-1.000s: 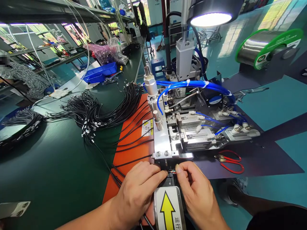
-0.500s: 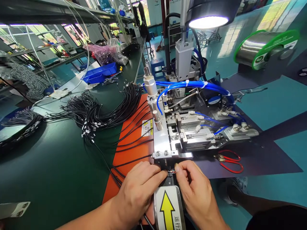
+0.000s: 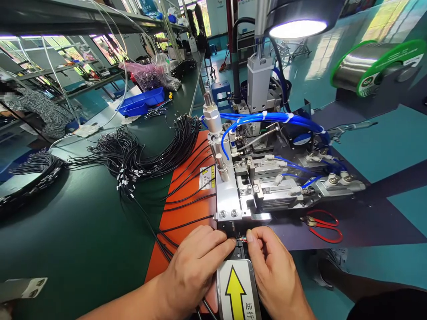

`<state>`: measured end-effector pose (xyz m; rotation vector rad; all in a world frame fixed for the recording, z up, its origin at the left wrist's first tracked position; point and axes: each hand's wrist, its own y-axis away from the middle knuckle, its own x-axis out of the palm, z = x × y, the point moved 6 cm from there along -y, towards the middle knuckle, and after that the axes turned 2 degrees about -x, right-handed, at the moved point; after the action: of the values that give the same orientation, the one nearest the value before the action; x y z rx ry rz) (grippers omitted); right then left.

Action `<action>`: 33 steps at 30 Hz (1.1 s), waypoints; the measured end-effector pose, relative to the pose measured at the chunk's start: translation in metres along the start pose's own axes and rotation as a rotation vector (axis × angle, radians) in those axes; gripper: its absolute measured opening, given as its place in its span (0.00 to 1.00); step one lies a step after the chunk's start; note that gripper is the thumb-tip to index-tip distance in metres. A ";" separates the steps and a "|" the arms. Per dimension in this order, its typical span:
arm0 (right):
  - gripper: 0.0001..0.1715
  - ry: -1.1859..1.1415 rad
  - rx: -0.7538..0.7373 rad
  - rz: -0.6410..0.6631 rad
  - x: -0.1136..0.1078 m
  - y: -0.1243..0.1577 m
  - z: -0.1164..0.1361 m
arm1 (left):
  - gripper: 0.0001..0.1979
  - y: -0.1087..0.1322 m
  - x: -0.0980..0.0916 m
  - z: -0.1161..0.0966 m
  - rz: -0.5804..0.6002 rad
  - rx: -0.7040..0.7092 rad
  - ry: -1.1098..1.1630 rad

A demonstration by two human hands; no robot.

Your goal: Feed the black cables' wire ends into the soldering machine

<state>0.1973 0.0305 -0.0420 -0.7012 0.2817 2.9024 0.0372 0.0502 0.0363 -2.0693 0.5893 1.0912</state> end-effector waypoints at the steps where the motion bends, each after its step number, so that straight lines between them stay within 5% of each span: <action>1: 0.23 -0.005 0.010 0.003 0.001 0.000 -0.001 | 0.14 0.000 0.000 0.000 0.003 0.001 0.001; 19: 0.23 -0.078 0.140 0.035 -0.005 0.003 -0.006 | 0.13 -0.002 0.001 -0.001 0.003 0.009 -0.015; 26: 0.11 0.025 -0.190 -0.033 -0.021 0.011 0.018 | 0.13 0.000 0.002 0.001 -0.014 0.010 0.004; 33: 0.12 0.029 -0.191 0.028 -0.013 0.009 0.010 | 0.14 -0.001 0.001 0.000 -0.007 0.015 -0.006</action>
<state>0.2027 0.0224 -0.0264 -0.7731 0.0171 2.9753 0.0388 0.0506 0.0364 -2.0529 0.5857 1.0855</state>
